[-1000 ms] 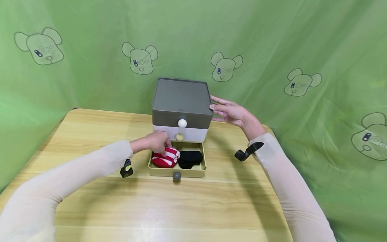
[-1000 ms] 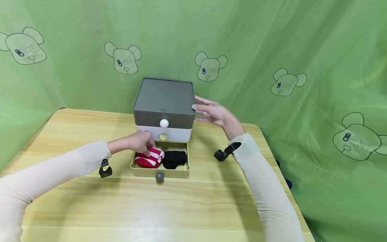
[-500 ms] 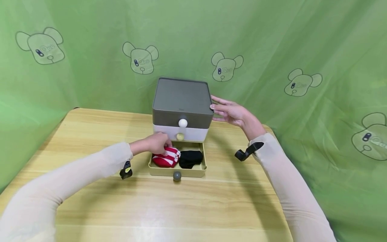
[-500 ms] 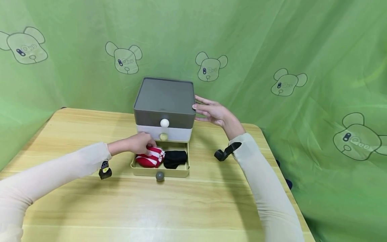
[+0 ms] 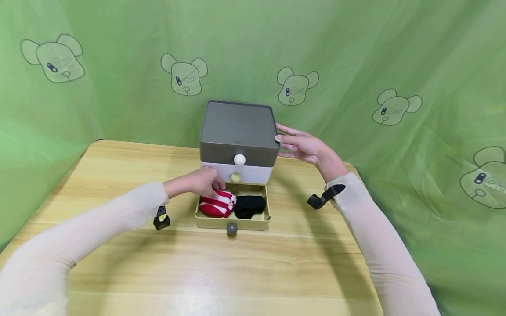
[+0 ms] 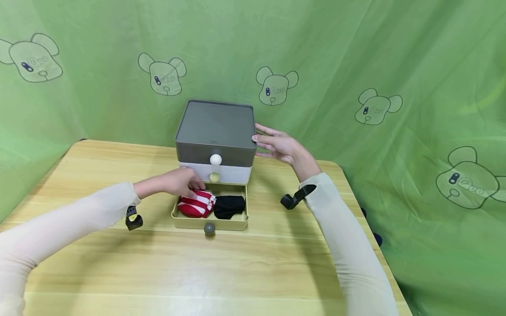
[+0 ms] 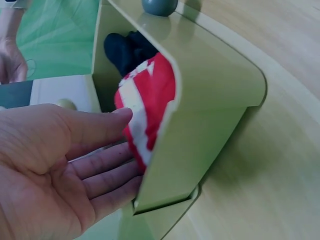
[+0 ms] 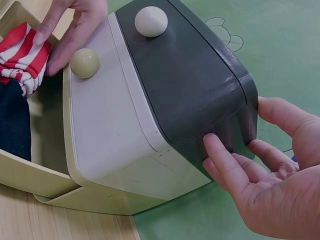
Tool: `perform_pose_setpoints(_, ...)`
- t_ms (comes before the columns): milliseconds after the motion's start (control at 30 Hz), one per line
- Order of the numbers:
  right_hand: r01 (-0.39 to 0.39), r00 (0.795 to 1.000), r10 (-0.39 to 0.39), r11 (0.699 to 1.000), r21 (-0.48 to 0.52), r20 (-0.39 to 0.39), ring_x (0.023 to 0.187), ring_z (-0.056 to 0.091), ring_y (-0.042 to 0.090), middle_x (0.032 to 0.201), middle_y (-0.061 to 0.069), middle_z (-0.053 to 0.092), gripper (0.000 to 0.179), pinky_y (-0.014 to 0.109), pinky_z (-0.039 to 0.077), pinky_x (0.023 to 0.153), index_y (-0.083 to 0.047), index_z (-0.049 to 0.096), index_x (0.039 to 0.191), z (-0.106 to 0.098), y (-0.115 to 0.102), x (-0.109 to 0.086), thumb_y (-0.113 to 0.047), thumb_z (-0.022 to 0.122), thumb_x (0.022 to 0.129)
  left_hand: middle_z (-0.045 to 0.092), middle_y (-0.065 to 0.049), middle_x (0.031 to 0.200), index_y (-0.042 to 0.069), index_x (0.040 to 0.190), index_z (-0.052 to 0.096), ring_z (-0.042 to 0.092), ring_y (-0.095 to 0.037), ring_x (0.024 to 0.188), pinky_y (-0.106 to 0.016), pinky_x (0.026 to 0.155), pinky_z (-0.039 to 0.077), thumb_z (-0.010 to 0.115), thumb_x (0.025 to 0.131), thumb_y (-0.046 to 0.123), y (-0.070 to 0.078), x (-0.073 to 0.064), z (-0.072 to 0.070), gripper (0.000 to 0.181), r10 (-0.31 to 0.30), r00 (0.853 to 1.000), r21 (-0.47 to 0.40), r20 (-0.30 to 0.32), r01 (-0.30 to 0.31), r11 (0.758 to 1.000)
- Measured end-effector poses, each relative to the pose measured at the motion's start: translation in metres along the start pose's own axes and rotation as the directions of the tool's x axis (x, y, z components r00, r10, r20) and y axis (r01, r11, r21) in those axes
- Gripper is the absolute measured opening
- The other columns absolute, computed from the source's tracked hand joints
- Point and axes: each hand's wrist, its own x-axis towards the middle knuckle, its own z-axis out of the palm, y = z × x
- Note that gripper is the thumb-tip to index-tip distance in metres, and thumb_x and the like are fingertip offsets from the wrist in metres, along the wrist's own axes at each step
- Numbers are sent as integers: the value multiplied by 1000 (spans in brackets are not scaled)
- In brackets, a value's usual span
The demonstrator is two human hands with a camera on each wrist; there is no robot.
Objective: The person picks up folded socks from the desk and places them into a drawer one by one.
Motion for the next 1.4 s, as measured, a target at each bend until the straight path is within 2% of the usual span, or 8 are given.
perform_pose_setpoints(133, -4, 1000, 4, 1000, 5, 4, 107, 69, 12, 112, -4, 74, 73, 52, 31, 124, -22, 26, 162, 0, 0, 0, -8, 62, 100, 77, -20, 108, -8, 116, 71, 74, -28, 102, -34, 93, 60, 75, 88, 5, 0, -5, -8, 32, 27, 1000, -53, 14, -27, 998)
perform_pose_setpoints(333, -12, 1000, 12, 1000, -28, -5, 132, 55, 20, 151, 8, 50, 70, 49, 35, 123, -25, 26, 162, 0, 0, 2, -10, 60, 102, 77, -18, 106, -6, 113, 73, 75, -27, 100, -35, 89, 62, 72, 92, 9, 0, -17, -14, 26, 43, 997, -156, -66, -53, 986)
perform_pose_setpoints(467, -15, 1000, 15, 1000, -17, -3, 137, 51, 22, 158, 10, 42, 71, 49, 34, 124, -25, 26, 162, 0, -1, 2, -10, 60, 102, 77, -15, 109, -2, 115, 73, 74, -27, 101, -37, 89, 62, 69, 95, 12, 6, -29, -14, 25, -32, 997, -360, -70, 4, 933)
perform_pose_setpoints(633, -13, 1000, 13, 1000, 8, -7, 115, 65, 14, 125, -1, 69, 72, 51, 32, 125, -24, 27, 161, 0, -2, 1, -8, 62, 100, 75, -20, 115, -5, 124, 67, 73, -31, 106, -40, 94, 61, 63, 100, 16, 12, -42, -4, 33, -91, 992, -614, 84, 124, 779)
perform_pose_setpoints(700, -12, 1000, 12, 1000, 12, -2, 109, 68, 12, 115, -4, 71, 73, 51, 31, 125, -24, 26, 162, 0, -3, 1, -8, 62, 100, 73, -21, 118, -7, 126, 65, 72, -31, 109, -40, 97, 60, 61, 100, 18, 14, -47, 3, 36, -72, 986, -644, 152, 154, 749)
perform_pose_setpoints(1133, -8, 1000, 8, 1000, 16, 2, 106, 69, 12, 111, -5, 74, 73, 51, 30, 125, -23, 26, 162, 0, -3, 1, -8, 62, 100, 69, -20, 129, -6, 129, 64, 67, -32, 121, -42, 105, 56, 55, 106, 26, 28, -64, 46, 40, 75, 894, -653, 441, 263, 710)
perform_pose_setpoints(1267, -12, 1000, 12, 1000, 13, 0, 107, 69, 11, 115, -5, 72, 72, 51, 31, 125, -24, 26, 162, 0, -1, 1, -8, 60, 101, 66, -18, 133, -6, 137, 55, 65, -30, 124, -41, 107, 54, 51, 107, 28, 29, -68, 64, 45, 57, 888, -728, 456, 335, 598)
perform_pose_setpoints(1400, -15, 1000, 15, 1000, 3, -5, 109, 68, 11, 129, -1, 66, 71, 50, 31, 125, -25, 26, 162, -1, -1, 1, -8, 60, 102, 65, -21, 133, -8, 140, 50, 68, -28, 117, -41, 105, 55, 47, 108, 25, 26, -69, 84, 46, 20, 915, -832, 403, 357, 425)
